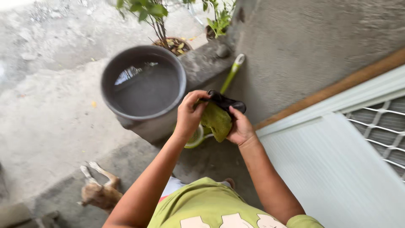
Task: The person wrings a cloth in a bucket of water and then uses it to wipe various parts of a door and its screen, including the frame and handle, before rinsing the cloth and repeating the process.
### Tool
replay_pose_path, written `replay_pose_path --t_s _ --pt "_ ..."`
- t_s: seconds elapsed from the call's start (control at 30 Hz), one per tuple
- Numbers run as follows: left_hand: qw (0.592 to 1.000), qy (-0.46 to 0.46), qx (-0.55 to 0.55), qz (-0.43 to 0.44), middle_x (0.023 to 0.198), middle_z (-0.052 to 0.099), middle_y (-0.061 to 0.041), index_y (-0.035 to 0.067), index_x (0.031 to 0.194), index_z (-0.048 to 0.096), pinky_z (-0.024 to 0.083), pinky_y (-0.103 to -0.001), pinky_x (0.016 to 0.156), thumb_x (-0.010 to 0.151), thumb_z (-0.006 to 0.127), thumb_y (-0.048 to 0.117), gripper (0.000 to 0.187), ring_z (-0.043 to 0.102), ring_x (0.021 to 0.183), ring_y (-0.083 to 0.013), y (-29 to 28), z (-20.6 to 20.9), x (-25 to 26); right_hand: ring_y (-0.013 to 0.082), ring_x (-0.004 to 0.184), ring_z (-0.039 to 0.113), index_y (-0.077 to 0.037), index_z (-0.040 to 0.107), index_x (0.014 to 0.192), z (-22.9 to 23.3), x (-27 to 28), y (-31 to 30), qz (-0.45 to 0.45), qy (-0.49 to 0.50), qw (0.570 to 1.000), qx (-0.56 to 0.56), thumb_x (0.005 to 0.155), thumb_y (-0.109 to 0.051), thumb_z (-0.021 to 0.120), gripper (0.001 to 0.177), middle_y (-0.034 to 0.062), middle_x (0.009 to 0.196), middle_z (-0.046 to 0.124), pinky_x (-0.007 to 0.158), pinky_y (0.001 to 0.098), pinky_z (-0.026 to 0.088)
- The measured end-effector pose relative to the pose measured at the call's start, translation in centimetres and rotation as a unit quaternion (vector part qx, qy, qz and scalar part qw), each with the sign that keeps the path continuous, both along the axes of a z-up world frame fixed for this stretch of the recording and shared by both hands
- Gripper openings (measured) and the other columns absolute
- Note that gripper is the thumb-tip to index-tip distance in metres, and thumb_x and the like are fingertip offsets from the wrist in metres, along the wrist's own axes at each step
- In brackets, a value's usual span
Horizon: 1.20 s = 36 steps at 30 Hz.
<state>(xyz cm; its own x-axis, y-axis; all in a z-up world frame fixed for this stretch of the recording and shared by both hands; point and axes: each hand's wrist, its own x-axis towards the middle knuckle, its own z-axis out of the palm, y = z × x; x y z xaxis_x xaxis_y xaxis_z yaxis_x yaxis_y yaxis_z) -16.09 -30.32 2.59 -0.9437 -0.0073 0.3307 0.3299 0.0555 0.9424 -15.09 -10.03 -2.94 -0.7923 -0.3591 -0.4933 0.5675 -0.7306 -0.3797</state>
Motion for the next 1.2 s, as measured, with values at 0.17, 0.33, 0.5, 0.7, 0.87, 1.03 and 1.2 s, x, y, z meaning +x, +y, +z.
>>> replay_pose_path --t_s 0.17,0.33,0.5,0.7,0.87,1.03,1.2 --pt "0.997 0.018 -0.042 0.063 0.114 0.068 -0.009 0.007 0.105 0.072 0.052 -0.032 0.094 0.09 0.071 -0.001 0.018 0.065 0.109 -0.0231 -9.6 -3.3 -3.9 0.0305 0.127 0.059 -0.004 0.058 0.137 -4.0 -4.0 -9.4 -0.01 -0.024 0.999 -0.036 0.102 -0.038 0.052 0.049 0.0135 0.139 0.062 0.112 0.0501 0.043" --pt "0.947 0.0 -0.229 0.224 0.107 0.058 -0.014 0.014 0.103 0.08 0.05 -0.034 0.083 0.091 0.078 0.009 0.013 0.058 0.096 -0.0285 -16.8 -7.2 -7.7 0.0314 0.123 0.059 -0.008 0.061 0.13 -2.3 -6.8 -14.7 0.005 -0.008 1.0 0.003 0.095 -0.04 0.059 0.047 0.012 0.133 0.064 0.109 0.0558 0.042" --pt "0.936 -0.242 0.254 0.027 0.108 0.064 0.002 0.02 0.114 0.066 0.048 -0.031 0.076 0.109 0.05 0.017 0.017 0.06 0.092 -0.0127 -19.9 -9.1 -10.4 0.0231 0.109 0.06 -0.012 0.064 0.122 -5.0 -11.6 -17.5 0.016 -0.02 0.99 0.14 0.089 -0.033 0.067 0.039 0.0048 0.117 0.066 0.099 0.0575 0.045" --pt "0.874 -0.243 0.421 0.027 0.105 0.064 -0.002 0.018 0.112 0.062 0.052 -0.035 0.075 0.104 0.048 0.016 0.016 0.064 0.091 -0.0169 -24.7 -7.8 -14.0 0.0208 0.1 0.061 -0.009 0.068 0.111 -11.9 -17.3 -18.9 -0.067 -0.003 0.938 0.34 0.09 -0.032 0.07 0.031 0.0062 0.111 0.067 0.084 0.0452 0.049" --pt "0.903 -0.266 0.336 -0.022 0.108 0.063 -0.005 0.008 0.115 0.063 0.053 -0.034 0.088 0.101 0.05 0.016 0.021 0.061 0.099 -0.0182 -27.9 -10.9 -20.1 0.0335 0.102 0.063 0.0 0.062 0.125 -14.4 -18.6 -18.9 -0.093 0.14 0.737 0.655 0.084 -0.013 0.066 0.043 0.02 0.114 0.065 0.088 0.0449 0.051" --pt "0.973 -0.208 0.031 -0.099 0.129 0.06 -0.005 0.017 0.146 0.041 0.048 -0.034 0.095 0.083 0.063 0.006 0.067 0.058 0.116 -0.0249 -27.5 -15.2 -24.7 0.0369 0.115 0.061 -0.003 0.056 0.143 -12.7 -17.2 -23.8 -0.077 0.274 0.486 0.826 0.084 0.001 0.054 0.059 0.0206 0.127 0.059 0.099 0.0455 0.051" --pt "0.853 -0.253 -0.449 -0.082 0.151 0.059 -0.016 0.016 0.156 0.052 0.047 -0.042 0.118 0.107 0.056 0.019 0.05 0.057 0.14 -0.0375 -28.5 -25.7 -27.2 0.0398 0.144 0.043 -0.015 0.047 0.149 -16.3 -17.8 -31.3 0.217 0.311 0.483 0.789 0.084 -0.005 0.057 0.066 0.0161 0.157 0.041 0.111 0.048 0.042"
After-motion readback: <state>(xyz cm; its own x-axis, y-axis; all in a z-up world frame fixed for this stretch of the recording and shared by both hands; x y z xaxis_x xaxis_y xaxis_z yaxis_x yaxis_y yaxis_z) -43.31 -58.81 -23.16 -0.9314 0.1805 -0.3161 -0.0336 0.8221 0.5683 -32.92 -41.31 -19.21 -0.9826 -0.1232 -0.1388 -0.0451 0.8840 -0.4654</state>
